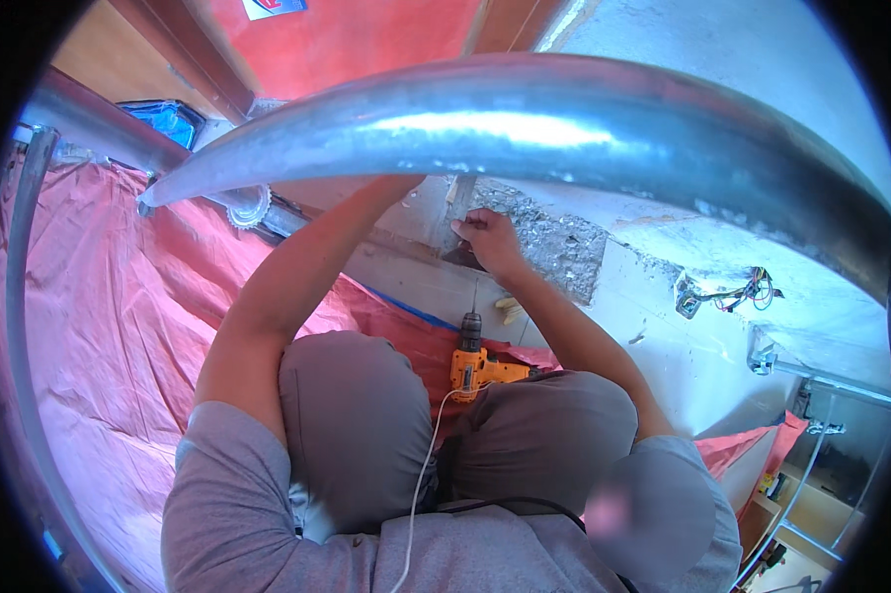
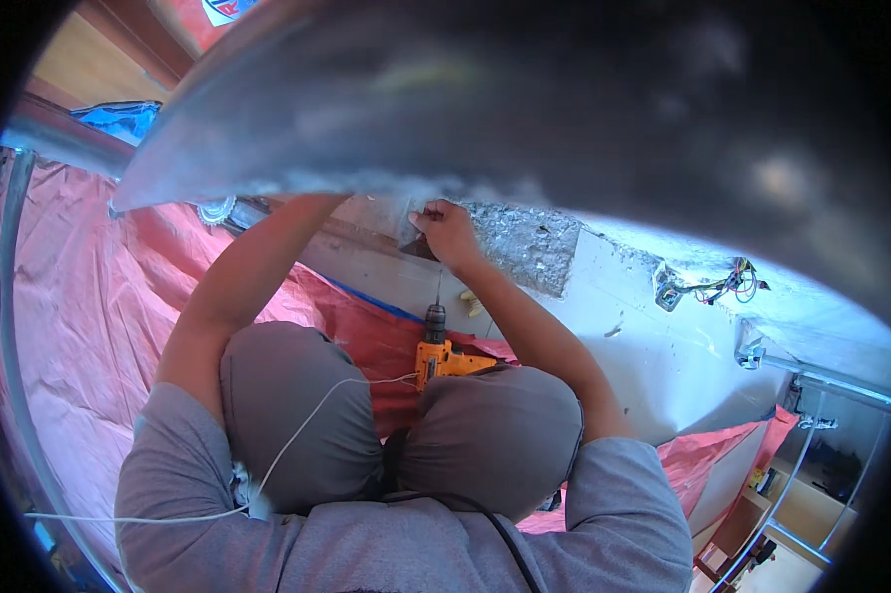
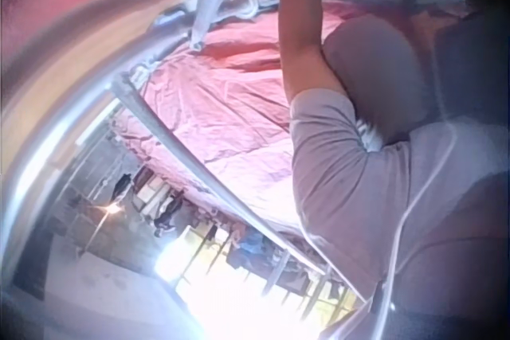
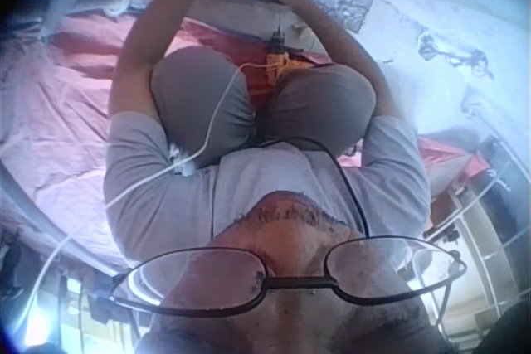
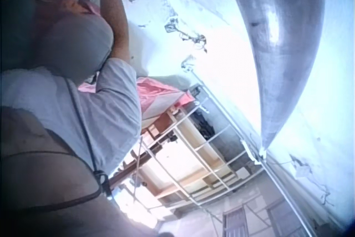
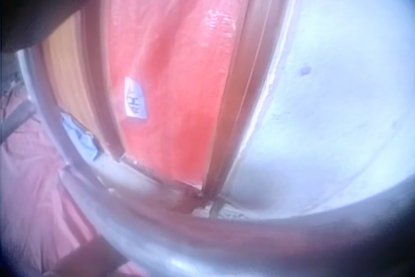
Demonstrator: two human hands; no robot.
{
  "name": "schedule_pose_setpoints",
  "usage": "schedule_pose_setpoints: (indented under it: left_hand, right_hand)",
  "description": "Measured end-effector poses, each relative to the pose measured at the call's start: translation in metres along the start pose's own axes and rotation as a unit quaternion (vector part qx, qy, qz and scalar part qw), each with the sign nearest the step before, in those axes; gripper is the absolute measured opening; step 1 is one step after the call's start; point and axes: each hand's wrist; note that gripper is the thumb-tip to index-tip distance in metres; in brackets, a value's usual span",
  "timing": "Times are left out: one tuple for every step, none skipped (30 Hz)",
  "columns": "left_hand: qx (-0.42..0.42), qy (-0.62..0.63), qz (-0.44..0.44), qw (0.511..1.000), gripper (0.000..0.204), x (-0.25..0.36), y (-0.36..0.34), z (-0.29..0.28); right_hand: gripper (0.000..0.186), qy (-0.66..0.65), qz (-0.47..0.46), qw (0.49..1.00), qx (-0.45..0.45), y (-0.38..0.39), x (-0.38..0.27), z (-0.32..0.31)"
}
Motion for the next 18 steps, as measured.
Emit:
schedule_pose_setpoints:
  left_hand:
    - [-0.001,0.002,-0.001,1.000,0.012,0.001,-0.001,0.001]
    - [-0.002,0.004,-0.003,1.000,0.012,0.001,-0.002,0.002]
    - [-0.003,0.006,-0.005,1.000,0.012,0.001,-0.003,0.002]
    - [-0.004,0.007,-0.006,1.000,0.012,0.001,-0.004,0.002]
    - [-0.004,0.009,-0.009,1.000,0.012,0.001,-0.004,0.002]
    - [-0.003,0.011,-0.010,1.000,0.012,0.001,-0.004,0.002]
    - [-0.002,0.012,-0.012,1.000,0.012,0.001,-0.004,0.001]
    - [-0.002,0.014,-0.014,1.000,0.012,0.001,-0.004,0.002]
    - [-0.003,0.015,-0.016,1.000,0.011,0.001,-0.005,0.002]
    - [-0.003,0.017,-0.018,1.000,0.011,0.000,-0.006,0.003]
    - [-0.005,0.020,-0.019,1.000,0.011,0.000,-0.007,0.005]
    - [-0.007,0.022,-0.021,1.000,0.011,-0.001,-0.008,0.007]
    - [-0.006,0.023,-0.022,0.999,0.011,-0.001,-0.009,0.007]
    - [-0.007,0.027,-0.023,0.999,0.011,-0.002,-0.011,0.008]
    - [-0.008,0.029,-0.024,0.999,0.011,-0.003,-0.013,0.010]
    - [-0.006,0.032,-0.024,0.999,0.011,-0.004,-0.014,0.008]
    - [-0.004,0.036,-0.023,0.999,0.011,-0.002,-0.016,0.006]
    - [-0.002,0.040,-0.020,0.999,0.011,-0.001,-0.017,0.003]
  right_hand:
    - [0.025,-0.011,0.003,1.000,0.009,0.000,0.000,0.000]
    - [0.024,-0.006,-0.004,1.000,0.007,-0.001,0.000,0.000]
    - [0.024,-0.001,-0.011,1.000,0.006,-0.002,0.000,0.000]
    - [0.023,0.004,-0.019,1.000,0.003,-0.003,-0.001,0.001]
    - [0.022,0.006,-0.013,1.000,0.004,-0.004,-0.002,0.002]
    - [0.022,0.008,-0.008,1.000,0.004,-0.004,-0.002,0.004]
    - [0.022,0.011,-0.002,1.000,0.004,-0.004,-0.002,0.005]
    - [0.022,0.006,-0.001,1.000,0.008,-0.004,-0.001,0.005]
    - [0.022,0.001,0.001,1.000,0.012,-0.003,0.000,0.005]
    - [0.022,-0.003,0.003,1.000,0.017,-0.003,0.003,0.003]
    - [0.022,0.002,-0.003,1.000,0.018,-0.006,0.004,0.000]
    - [0.022,0.008,-0.008,1.000,0.020,-0.010,0.005,-0.005]
    - [0.022,0.013,-0.014,1.000,0.020,-0.012,0.004,-0.007]
    - [0.022,0.003,-0.007,1.000,0.014,-0.013,0.003,-0.008]
    - [0.021,-0.006,0.001,1.000,0.008,-0.013,0.002,-0.009]
    - [0.021,-0.017,0.007,1.000,-0.001,-0.012,-0.005,-0.007]
    - [0.021,-0.015,0.009,1.000,-0.003,-0.011,-0.012,-0.003]
    - [0.020,-0.014,0.010,1.000,-0.007,-0.009,-0.020,0.002]
Point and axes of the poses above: each hand's wrist, its own y-axis away from the middle knuckle, its own z-axis out of the palm, x = y × z, and after that the axes turned 9 degrees about y, right-handed
